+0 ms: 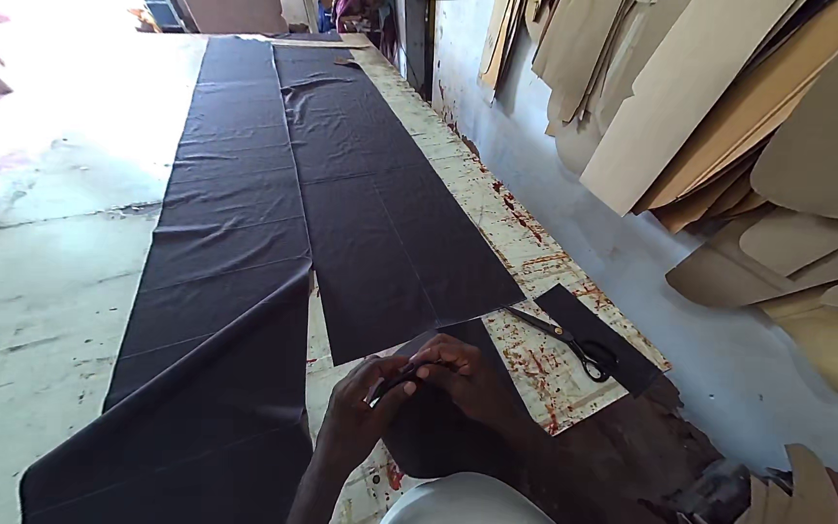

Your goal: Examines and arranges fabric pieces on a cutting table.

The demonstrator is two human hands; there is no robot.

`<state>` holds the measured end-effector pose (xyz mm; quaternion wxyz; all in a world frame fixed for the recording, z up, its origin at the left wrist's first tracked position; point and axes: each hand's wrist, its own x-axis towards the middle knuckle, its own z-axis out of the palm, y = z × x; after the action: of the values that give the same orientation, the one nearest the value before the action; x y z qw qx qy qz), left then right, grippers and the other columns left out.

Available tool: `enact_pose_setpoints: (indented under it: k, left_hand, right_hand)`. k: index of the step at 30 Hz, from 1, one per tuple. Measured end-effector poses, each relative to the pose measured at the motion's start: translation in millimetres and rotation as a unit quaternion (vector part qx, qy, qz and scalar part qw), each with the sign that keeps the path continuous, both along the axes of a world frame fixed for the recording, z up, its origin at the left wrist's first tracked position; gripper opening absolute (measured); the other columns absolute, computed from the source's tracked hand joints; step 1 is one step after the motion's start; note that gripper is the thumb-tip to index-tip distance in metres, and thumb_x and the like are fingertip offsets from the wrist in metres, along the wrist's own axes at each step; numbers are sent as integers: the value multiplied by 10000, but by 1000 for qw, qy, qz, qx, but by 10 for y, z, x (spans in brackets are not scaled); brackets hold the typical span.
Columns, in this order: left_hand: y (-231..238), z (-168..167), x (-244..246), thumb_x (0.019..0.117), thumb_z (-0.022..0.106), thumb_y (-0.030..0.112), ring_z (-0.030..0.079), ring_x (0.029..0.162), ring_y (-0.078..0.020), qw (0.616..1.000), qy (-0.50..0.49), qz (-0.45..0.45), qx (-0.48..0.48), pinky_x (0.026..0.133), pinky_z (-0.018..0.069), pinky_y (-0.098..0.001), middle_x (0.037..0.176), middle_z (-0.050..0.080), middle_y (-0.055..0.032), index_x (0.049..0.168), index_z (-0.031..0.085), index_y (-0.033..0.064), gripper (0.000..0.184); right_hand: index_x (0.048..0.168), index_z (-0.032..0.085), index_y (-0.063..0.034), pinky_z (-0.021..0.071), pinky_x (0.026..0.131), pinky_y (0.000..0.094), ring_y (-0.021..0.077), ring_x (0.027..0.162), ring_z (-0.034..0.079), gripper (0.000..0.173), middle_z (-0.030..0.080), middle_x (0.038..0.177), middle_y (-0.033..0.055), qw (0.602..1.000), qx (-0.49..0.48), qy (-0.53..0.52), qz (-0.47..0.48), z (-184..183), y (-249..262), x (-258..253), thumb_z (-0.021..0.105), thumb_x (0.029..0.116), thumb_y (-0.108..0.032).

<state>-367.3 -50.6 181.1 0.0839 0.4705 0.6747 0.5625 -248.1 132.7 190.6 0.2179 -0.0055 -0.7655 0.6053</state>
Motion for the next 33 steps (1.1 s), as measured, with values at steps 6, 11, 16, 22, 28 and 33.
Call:
enact_pose_setpoints:
  k: [6,11,16,22,28,33]
  left_hand:
    - [171,68,144,976,678,346,689,1014,-141,1000,7,3,-1,919,589,-359,1075,725,27,1140,738,160,256]
    - [367,90,285,992,648,279,702,891,-106,999,11,38,9,831,606,-306,967,734,34,1068,752,128,198]
    - [527,76,430,991,644,246,697,814,-103,997,-24,61,31,760,605,-269,909,728,19,1043,746,102,184]
    - [722,-18,616,977,639,146,698,773,-115,991,-88,79,61,726,602,-253,874,735,-16,1043,729,31,161]
    - [829,-40,589,970,680,249,710,821,-142,994,-109,28,-11,732,619,-295,949,737,-7,1083,739,104,194]
    - [677,-172,353,929,724,330,706,884,-161,988,-120,-16,-96,792,612,-355,970,729,13,1079,746,169,221]
  right_hand:
    - [1068,749,-49,601,779,298,128,863,683,127,720,988,44,999,-20,2,-32,30,110,76,718,947,-74]
    - [1069,755,-55,608,745,286,129,847,678,121,700,985,46,999,-30,-13,-38,48,204,134,696,968,-89]
    - [1006,761,-44,618,758,297,152,891,689,84,702,1008,63,996,-49,18,-69,42,258,169,706,958,-84]
    - [1006,774,-34,588,871,299,132,974,680,128,715,1045,62,994,-53,17,-91,-58,358,261,684,977,-122]
    - [1050,750,-57,591,756,310,134,859,674,137,707,985,46,984,-104,8,-144,-219,462,443,645,1007,-134]
    - [1089,730,-75,566,709,295,124,814,650,139,700,967,32,978,-110,28,-173,-257,742,539,629,1015,-137]
